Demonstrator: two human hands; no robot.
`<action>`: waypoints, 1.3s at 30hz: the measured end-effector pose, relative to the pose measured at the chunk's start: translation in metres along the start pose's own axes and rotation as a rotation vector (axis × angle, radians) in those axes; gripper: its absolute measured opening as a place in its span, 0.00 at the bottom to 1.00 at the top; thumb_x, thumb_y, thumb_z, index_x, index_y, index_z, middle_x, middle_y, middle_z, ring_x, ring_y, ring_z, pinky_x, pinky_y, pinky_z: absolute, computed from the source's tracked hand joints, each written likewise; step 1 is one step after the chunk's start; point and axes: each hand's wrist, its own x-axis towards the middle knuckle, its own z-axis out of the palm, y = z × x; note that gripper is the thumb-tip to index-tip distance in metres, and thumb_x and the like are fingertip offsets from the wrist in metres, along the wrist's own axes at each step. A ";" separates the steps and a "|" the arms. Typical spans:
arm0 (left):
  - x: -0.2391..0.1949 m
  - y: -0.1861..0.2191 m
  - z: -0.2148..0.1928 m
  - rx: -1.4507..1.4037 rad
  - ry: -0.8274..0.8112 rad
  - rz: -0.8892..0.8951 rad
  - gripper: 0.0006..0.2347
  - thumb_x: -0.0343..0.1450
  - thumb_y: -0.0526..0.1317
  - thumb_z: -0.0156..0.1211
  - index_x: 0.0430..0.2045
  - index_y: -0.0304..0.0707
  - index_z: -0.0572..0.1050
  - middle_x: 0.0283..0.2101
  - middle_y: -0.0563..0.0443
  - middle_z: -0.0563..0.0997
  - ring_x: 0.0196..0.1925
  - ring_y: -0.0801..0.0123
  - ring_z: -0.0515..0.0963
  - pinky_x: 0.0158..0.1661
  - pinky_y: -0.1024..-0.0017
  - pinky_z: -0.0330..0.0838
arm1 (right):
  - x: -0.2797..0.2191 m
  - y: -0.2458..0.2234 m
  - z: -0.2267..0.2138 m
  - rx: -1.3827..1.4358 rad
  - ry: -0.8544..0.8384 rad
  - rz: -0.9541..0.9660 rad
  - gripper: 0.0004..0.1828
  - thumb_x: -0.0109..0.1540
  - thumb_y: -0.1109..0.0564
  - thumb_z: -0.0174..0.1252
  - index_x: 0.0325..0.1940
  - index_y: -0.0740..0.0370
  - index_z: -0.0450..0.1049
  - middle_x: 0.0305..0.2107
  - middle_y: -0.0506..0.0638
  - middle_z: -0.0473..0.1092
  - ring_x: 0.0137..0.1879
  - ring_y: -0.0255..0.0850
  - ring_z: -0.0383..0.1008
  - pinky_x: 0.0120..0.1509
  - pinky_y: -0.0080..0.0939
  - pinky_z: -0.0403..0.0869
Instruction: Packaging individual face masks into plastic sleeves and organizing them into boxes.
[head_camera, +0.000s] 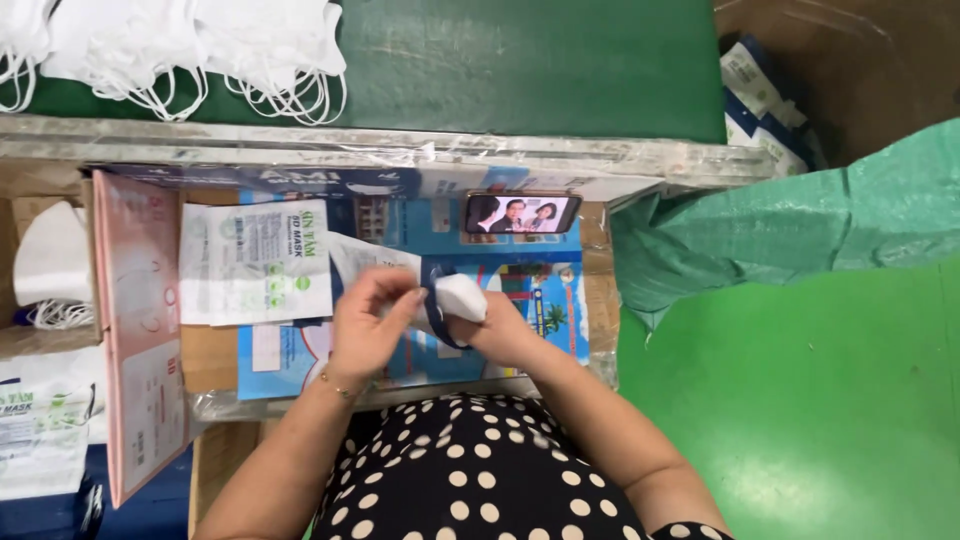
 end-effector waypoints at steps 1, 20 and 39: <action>0.003 0.012 -0.002 0.002 -0.006 -0.009 0.07 0.68 0.36 0.68 0.33 0.33 0.77 0.33 0.49 0.78 0.37 0.66 0.77 0.39 0.69 0.72 | -0.004 -0.005 0.000 0.007 0.003 0.008 0.14 0.60 0.60 0.64 0.51 0.60 0.77 0.38 0.47 0.78 0.45 0.36 0.77 0.50 0.39 0.77; 0.015 0.018 0.011 0.469 -0.252 0.388 0.06 0.68 0.38 0.66 0.33 0.34 0.79 0.39 0.47 0.81 0.45 0.55 0.78 0.51 0.62 0.65 | -0.027 -0.030 -0.023 -0.404 -0.125 -0.225 0.11 0.61 0.56 0.61 0.45 0.63 0.78 0.39 0.60 0.75 0.44 0.55 0.77 0.49 0.51 0.75; 0.005 0.033 0.010 0.624 -0.326 0.400 0.06 0.67 0.38 0.65 0.33 0.38 0.81 0.38 0.51 0.83 0.41 0.57 0.78 0.45 0.62 0.67 | -0.022 -0.042 -0.021 -0.215 0.084 -0.298 0.17 0.58 0.58 0.64 0.50 0.64 0.73 0.46 0.55 0.69 0.45 0.46 0.75 0.49 0.42 0.75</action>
